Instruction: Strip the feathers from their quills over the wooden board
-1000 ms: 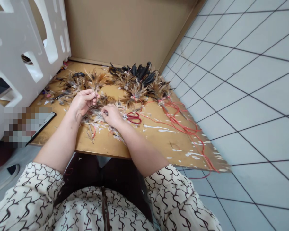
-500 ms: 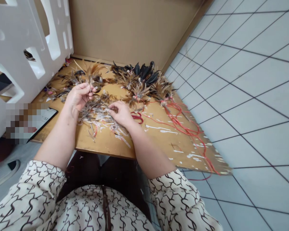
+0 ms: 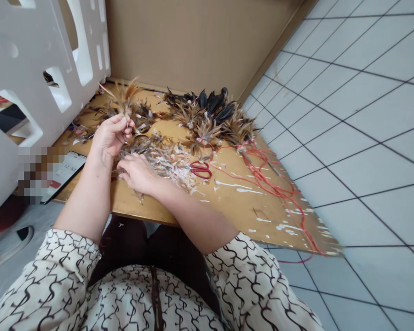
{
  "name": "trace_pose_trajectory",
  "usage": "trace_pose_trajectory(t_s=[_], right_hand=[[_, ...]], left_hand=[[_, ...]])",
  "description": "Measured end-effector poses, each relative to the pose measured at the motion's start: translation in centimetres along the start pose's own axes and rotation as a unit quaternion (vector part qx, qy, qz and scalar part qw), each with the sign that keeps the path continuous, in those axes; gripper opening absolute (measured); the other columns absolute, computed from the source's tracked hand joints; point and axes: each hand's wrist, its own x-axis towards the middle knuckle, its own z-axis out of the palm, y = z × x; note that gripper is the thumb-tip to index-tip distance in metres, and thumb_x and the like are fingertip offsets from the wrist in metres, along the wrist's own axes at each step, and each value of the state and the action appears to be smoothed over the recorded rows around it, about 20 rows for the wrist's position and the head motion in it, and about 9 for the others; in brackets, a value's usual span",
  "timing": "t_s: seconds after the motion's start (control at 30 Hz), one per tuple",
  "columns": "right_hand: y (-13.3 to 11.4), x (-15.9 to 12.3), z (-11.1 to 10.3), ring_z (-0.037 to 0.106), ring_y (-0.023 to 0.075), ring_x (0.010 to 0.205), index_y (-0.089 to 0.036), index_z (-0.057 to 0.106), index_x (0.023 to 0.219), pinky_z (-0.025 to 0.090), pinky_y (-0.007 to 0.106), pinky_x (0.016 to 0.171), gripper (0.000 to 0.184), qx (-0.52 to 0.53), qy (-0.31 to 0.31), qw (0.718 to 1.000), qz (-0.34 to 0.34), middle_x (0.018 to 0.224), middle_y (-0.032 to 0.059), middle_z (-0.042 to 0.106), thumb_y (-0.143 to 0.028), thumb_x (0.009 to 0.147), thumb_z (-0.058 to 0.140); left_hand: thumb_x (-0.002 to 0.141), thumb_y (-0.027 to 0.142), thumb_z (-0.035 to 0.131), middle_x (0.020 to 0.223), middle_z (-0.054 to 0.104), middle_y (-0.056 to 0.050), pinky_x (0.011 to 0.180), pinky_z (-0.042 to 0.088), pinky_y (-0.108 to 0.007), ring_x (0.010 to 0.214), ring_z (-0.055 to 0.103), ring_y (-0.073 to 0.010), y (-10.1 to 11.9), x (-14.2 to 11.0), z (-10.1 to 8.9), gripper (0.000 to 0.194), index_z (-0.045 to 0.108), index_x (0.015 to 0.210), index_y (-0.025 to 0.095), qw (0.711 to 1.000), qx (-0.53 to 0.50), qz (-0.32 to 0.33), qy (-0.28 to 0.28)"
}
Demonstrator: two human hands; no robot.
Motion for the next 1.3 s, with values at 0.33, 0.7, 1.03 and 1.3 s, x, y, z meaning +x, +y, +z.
trace_pose_trajectory(t_s=[0.33, 0.7, 1.03, 1.3], right_hand=[[2.8, 0.7, -0.1, 0.049, 0.0119, 0.065, -0.016, 0.057, 0.065, 0.037, 0.025, 0.065, 0.013, 0.144, 0.045, 0.981, 0.121, 0.066, 0.0005, 0.057, -0.008, 0.070, 0.048], [7.0, -3.5, -2.3, 0.044, 0.0069, 0.056, -0.015, 0.051, 0.066, 0.039, 0.022, 0.061, 0.007, 0.389, 0.114, 0.900, 0.160, 0.057, -0.0058, 0.048, -0.010, 0.062, 0.054], [9.1, -7.7, -4.7, 0.048, 0.0080, 0.055, -0.014, 0.059, 0.068, 0.040, 0.023, 0.058, 0.006, 0.307, 0.118, 0.925, 0.189, 0.061, -0.0014, 0.057, -0.018, 0.066, 0.055], [11.9, -13.3, -7.4, 0.046, 0.0092, 0.050, -0.015, 0.060, 0.064, 0.037, 0.022, 0.051, 0.008, 0.183, 0.187, 0.908, 0.327, 0.053, -0.0011, 0.055, -0.023, 0.065, 0.057]], left_hand=[[0.068, 0.011, 0.063, 0.059, 0.055, 0.002, 0.042, 0.036, -0.014, 0.045, 0.045, -0.0023, 0.1, 0.3, -0.3, 0.013, 0.053, 0.061, 0.013, 1.000, -0.015, -0.003, -0.005], [0.065, 0.012, 0.066, 0.058, 0.057, 0.001, 0.042, 0.037, -0.014, 0.044, 0.044, -0.0025, -0.6, 0.3, 0.2, 0.013, 0.054, 0.060, 0.012, 1.000, 0.001, -0.016, -0.010], [0.061, 0.011, 0.065, 0.056, 0.057, 0.000, 0.042, 0.037, -0.016, 0.043, 0.043, -0.0035, -1.6, 0.4, 0.9, 0.010, 0.055, 0.058, 0.012, 0.998, 0.032, -0.057, 0.001], [0.058, 0.009, 0.064, 0.054, 0.057, 0.000, 0.040, 0.036, -0.016, 0.041, 0.043, -0.0040, -2.0, 0.3, 1.2, 0.009, 0.056, 0.056, 0.011, 0.997, 0.035, -0.063, 0.008]])
